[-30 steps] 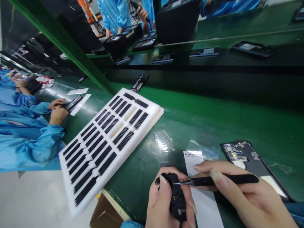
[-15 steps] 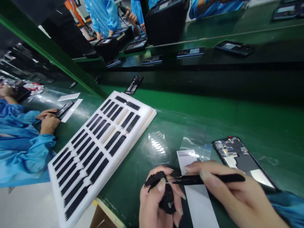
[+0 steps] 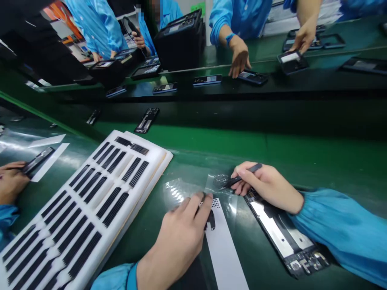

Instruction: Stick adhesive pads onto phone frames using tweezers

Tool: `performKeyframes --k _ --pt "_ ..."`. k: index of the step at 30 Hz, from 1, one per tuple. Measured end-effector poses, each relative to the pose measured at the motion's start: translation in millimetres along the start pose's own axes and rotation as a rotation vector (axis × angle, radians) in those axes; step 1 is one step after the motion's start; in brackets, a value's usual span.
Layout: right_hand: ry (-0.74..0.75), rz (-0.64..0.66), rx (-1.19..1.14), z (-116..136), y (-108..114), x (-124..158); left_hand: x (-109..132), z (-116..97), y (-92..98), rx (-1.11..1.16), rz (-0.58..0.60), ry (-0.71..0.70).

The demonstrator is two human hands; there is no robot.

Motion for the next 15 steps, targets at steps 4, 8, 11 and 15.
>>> performKeyframes --k 4,8,11,15 --pt "0.059 -0.008 0.052 -4 1 2 -12 -7 -12.1 -0.138 0.112 -0.095" --pt "0.074 0.005 0.084 -7 2 1 -15 -8 -16.2 -0.157 0.171 -0.087" --pt "0.087 0.003 0.104 -7 1 1 -18 -9 -15.4 -0.176 0.217 -0.072" --pt "0.104 0.013 0.111 -5 1 1 -21 -11 -13.1 -0.175 0.275 -0.062"
Point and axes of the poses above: each hand's wrist, its own x-axis away from the middle knuckle, its own y-axis out of the back of the hand, z = x × y, the point moved 2 cm from there along -x, towards the middle knuckle, and after that the axes turned 8 degrees about -z, right-handed, at the moved point
